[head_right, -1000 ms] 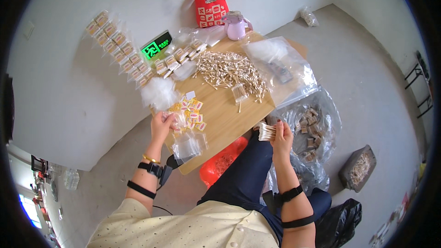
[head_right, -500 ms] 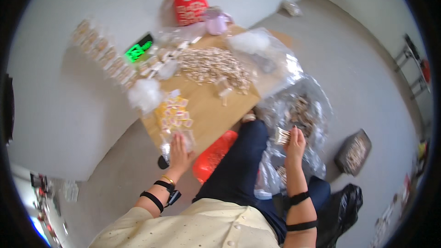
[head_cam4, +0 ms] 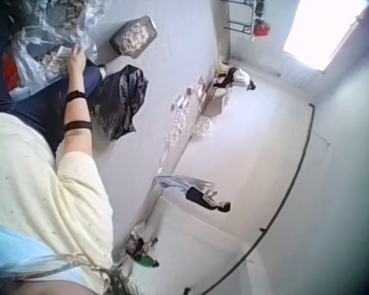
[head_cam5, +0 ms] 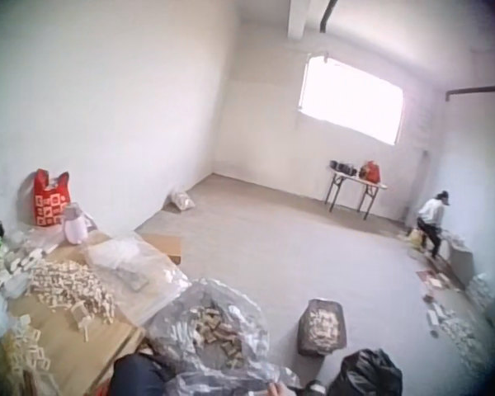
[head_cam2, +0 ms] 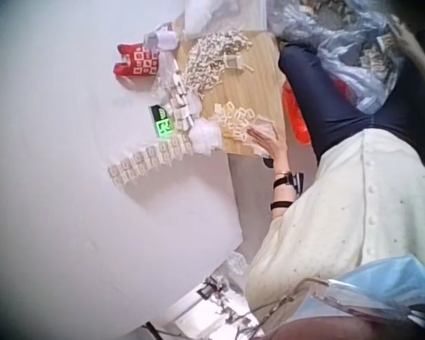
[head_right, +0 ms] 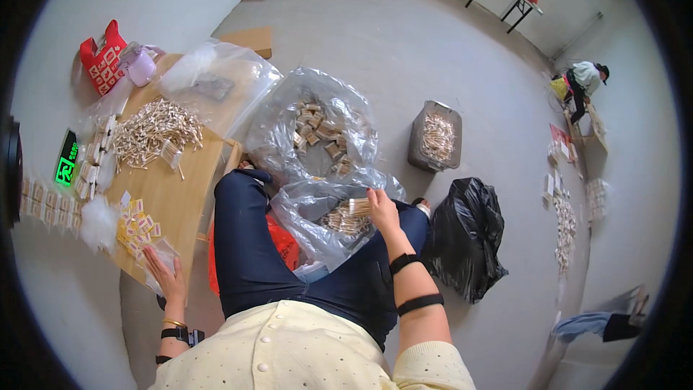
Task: The person sits on the floor and repeatedly picks up small bundles of wooden sticks, places them into clear plastic bags, and seals them. The person then stacks the finished packages on a wooden board. Other people are visible in the background performing similar tasks.
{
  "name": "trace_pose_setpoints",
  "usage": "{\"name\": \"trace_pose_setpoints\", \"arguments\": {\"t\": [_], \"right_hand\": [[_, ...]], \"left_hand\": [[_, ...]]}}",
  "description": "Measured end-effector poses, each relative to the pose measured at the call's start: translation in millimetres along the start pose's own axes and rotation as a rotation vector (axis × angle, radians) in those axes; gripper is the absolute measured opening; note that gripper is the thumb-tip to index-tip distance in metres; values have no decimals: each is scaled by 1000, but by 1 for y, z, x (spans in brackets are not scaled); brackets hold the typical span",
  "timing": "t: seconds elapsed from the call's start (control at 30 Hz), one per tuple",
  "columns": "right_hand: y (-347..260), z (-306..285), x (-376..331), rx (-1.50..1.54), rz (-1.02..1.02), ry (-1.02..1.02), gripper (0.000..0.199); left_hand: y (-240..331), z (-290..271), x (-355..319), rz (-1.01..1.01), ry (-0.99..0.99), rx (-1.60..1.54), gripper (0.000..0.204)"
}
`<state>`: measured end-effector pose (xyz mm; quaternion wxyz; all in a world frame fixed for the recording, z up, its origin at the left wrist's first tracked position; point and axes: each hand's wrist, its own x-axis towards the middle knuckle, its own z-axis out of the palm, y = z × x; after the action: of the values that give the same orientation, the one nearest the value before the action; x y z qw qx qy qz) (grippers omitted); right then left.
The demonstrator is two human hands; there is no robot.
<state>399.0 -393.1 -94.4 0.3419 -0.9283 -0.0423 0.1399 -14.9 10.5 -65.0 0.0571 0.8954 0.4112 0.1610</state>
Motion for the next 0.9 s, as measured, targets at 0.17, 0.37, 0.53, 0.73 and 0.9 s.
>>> {"name": "trace_pose_setpoints", "arguments": {"t": [0.17,0.37,0.53,0.73,0.9], "right_hand": [[29,7,3,-403,63,-93,47],[-48,30,-8,-65,-186,-300,27],[-72,23,-31,69,-204,-357,24],[-84,11,-40,21,-173,-360,24],[-87,15,-36,-27,-228,-405,26]], "left_hand": [[63,-12,79,197,-34,-328,75],[70,56,215,27,-37,-350,86],[88,83,255,62,-91,-119,90],[46,115,262,73,59,-360,63],[37,74,260,-98,245,-356,31]]}}
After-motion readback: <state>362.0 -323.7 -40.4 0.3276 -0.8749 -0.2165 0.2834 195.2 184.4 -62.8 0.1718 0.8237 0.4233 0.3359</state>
